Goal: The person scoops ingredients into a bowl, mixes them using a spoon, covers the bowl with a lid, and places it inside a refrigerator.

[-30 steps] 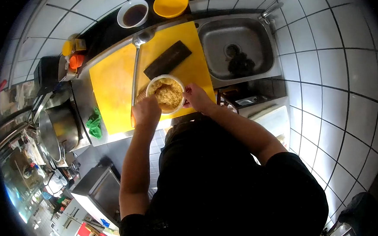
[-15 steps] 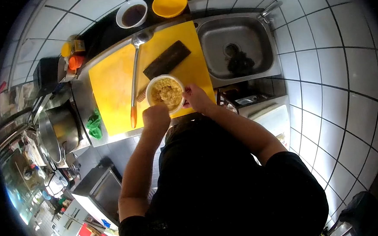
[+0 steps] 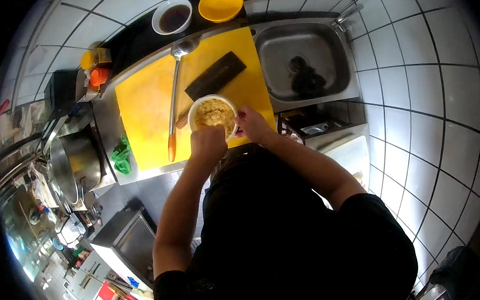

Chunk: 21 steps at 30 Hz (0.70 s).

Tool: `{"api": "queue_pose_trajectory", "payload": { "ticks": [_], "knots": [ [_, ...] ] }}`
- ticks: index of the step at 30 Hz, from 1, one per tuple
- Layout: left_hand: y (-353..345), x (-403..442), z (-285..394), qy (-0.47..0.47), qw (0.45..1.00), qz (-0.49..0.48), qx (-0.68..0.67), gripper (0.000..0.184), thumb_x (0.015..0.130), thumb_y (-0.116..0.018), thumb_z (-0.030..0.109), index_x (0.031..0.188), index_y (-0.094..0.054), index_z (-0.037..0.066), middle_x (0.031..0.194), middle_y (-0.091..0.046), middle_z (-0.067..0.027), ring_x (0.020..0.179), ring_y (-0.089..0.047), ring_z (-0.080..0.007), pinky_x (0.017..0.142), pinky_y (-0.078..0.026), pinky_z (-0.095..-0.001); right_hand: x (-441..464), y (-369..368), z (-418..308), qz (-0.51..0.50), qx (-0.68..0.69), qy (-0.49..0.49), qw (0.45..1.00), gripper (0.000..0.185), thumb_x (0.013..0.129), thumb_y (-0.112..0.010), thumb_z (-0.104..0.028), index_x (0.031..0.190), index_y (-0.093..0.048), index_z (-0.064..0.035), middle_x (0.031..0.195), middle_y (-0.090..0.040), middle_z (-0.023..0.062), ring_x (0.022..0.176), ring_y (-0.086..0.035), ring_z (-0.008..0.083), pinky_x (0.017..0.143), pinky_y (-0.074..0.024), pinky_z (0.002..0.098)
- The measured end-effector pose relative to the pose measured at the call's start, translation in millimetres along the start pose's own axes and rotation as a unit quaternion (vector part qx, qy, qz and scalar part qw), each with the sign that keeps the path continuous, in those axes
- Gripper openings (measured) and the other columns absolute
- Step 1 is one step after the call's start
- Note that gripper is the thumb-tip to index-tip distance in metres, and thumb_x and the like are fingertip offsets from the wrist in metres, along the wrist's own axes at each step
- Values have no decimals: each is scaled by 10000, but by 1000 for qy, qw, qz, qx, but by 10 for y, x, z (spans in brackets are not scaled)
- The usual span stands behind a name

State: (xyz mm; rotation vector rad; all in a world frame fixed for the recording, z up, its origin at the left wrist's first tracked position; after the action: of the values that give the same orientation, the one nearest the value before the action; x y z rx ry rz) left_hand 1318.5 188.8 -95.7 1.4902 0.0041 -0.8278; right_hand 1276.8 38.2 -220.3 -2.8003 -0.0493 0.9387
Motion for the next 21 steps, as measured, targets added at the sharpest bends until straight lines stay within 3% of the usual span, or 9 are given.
{"api": "queue_pose_trajectory", "payload": {
  "ticks": [4,6,9,10,13,17,18,20,21],
  "knots": [
    [-8,178,-312,57,993,107,-8,130,841,-582,153,869,-695,94,814,-720,-160,744,-717,-318,648,-559,-455,-77,20,-140,-11,29,-24,999,293,982,-570,-121,1183,-454,58,1096,-569,192,933,-686,287,719,-645,383],
    [25,33,-384,107,991,77,11,130,841,-582,145,865,-690,77,799,-717,-157,722,-714,-321,625,-561,-442,-70,19,-114,-8,29,-11,999,318,968,-587,-152,1156,-471,77,1104,-586,217,905,-693,299,684,-645,383],
    [-116,-186,-238,87,996,2,35,134,836,-580,139,846,-683,54,778,-711,-163,720,-715,-332,623,-566,-440,-98,3,-131,4,52,-8,999,320,971,-582,-151,1162,-469,79,1100,-588,216,904,-693,299,689,-643,388],
    [-224,-202,-176,41,998,-11,53,127,821,-580,131,816,-679,51,745,-697,-164,717,-712,-346,631,-568,-447,-95,7,-146,0,41,-14,999,308,978,-573,-138,1174,-460,70,1102,-578,205,917,-688,291,706,-642,390],
    [-30,-39,62,7,1000,20,4,89,787,-594,122,791,-669,74,730,-684,-169,689,-700,-350,614,-557,-451,-91,-2,-197,-15,18,-30,999,286,992,-555,-112,1197,-443,52,1105,-559,181,944,-678,276,736,-639,390],
    [-26,191,-282,51,988,142,-29,144,878,-546,151,856,-676,96,786,-708,-157,710,-708,-348,616,-559,-465,-83,16,-129,-12,34,-23,999,306,981,-569,-122,1190,-454,70,1086,-585,199,903,-692,282,687,-641,368],
    [-7,116,-334,84,988,124,-23,153,888,-539,151,858,-673,86,783,-707,-161,735,-711,-347,648,-563,-468,-50,16,-84,-10,45,-15,999,319,976,-576,-129,1187,-457,79,1076,-597,210,884,-699,285,666,-643,360],
    [-14,-65,-353,128,989,76,22,112,827,-584,149,811,-683,99,770,-707,-131,729,-715,-298,591,-541,-432,-45,14,-68,-10,47,-14,999,323,974,-579,-126,1188,-454,81,1073,-598,206,879,-701,290,672,-645,365],
    [-33,-149,-309,115,992,32,43,118,828,-587,156,816,-687,95,785,-712,-131,736,-717,-302,609,-548,-427,-49,20,-60,-10,47,-13,999,325,974,-581,-125,1188,-452,82,1072,-598,204,876,-702,292,675,-647,367]
  ]
}}
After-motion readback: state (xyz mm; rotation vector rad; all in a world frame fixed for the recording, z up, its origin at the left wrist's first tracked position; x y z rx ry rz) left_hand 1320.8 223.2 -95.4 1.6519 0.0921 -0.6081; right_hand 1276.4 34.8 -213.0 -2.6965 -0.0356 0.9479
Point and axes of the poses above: each hand's wrist, its own x-axis towards the middle knuckle, its own y-axis out of the back of the hand, z = x × y, the point moved 1 cm from there along x, towards the middle knuckle
